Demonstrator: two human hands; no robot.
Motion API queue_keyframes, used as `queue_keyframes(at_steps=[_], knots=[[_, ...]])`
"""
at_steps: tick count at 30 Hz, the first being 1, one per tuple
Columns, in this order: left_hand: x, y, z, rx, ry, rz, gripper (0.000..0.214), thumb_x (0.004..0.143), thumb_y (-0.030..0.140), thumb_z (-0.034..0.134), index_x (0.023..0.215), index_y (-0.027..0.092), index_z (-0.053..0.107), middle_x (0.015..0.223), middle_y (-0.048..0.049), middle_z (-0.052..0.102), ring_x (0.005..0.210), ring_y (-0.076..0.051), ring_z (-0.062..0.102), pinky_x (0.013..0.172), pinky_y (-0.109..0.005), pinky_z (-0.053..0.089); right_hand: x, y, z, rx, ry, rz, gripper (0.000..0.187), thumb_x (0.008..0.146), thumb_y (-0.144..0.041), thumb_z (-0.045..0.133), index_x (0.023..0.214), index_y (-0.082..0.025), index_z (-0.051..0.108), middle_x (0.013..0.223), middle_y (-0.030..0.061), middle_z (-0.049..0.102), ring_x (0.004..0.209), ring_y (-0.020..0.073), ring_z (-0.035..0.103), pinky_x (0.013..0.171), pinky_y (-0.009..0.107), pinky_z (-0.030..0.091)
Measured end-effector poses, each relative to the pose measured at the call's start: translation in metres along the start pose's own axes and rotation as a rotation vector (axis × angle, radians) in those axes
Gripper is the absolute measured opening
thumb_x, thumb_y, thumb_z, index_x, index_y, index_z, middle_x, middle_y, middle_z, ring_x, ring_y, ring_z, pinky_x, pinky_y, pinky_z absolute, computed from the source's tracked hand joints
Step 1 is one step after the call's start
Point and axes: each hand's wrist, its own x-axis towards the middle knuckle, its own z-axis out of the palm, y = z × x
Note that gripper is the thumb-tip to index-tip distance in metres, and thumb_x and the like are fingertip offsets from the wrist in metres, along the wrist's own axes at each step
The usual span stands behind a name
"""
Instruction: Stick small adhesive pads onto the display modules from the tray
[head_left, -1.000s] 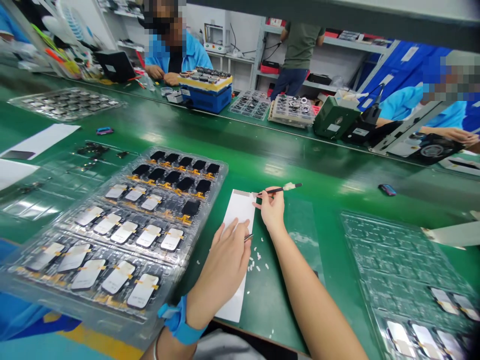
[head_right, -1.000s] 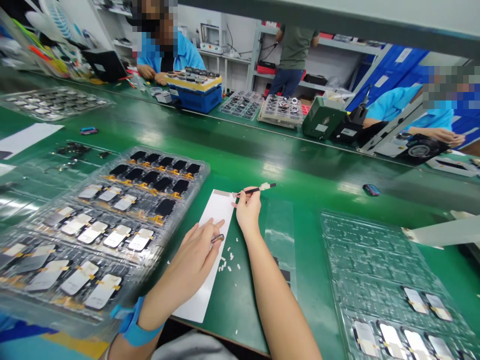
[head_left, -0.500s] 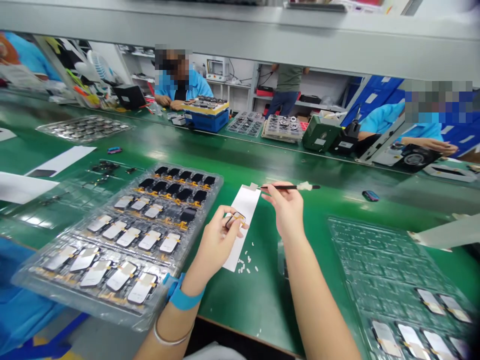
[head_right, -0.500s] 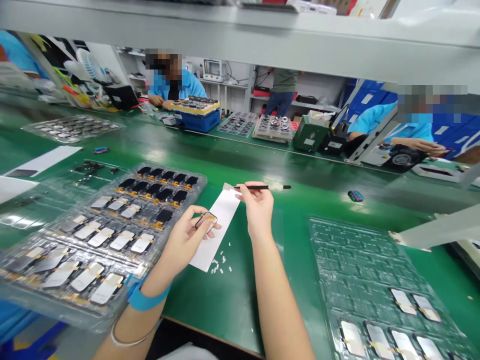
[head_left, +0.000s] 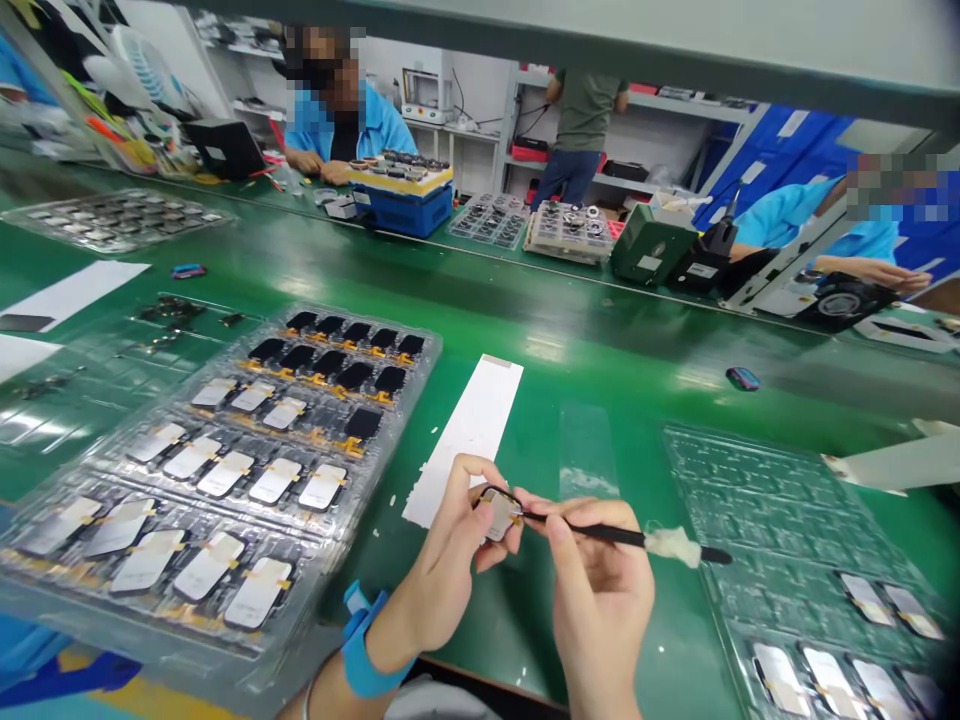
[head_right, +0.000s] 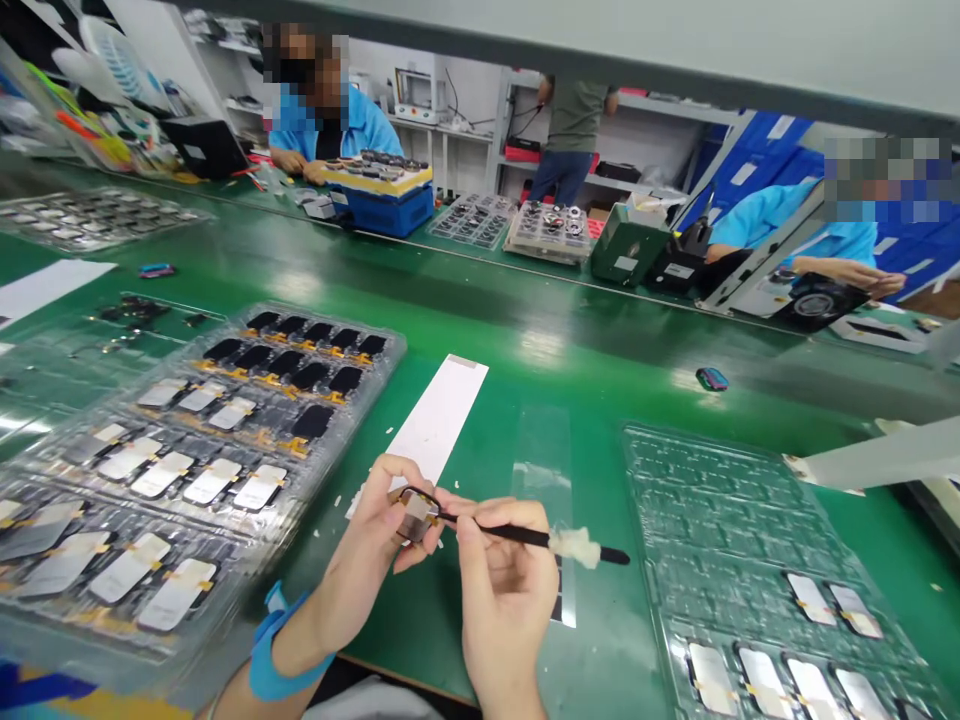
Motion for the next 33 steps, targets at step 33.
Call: queue_keyframes(at_steps=[33], knots=[[-0.001,-0.011,-0.001,-0.025,0.024,-0.035,0.016,0.105,0.041,0.042,0.103,0.026,0.043,0.080,0.0031,0.056,0.068,-0.008,0.050,0.054,-0.014,0.035,-0.001,0.010,-0.008,0.079,-0.073,0.042,0.013,0.093,-0.011,0.059,0.094,-0.023,0.059,0.086,-0.0013,0.068,0.085,0.0103,0.071,0.082,0.025,0.061]])
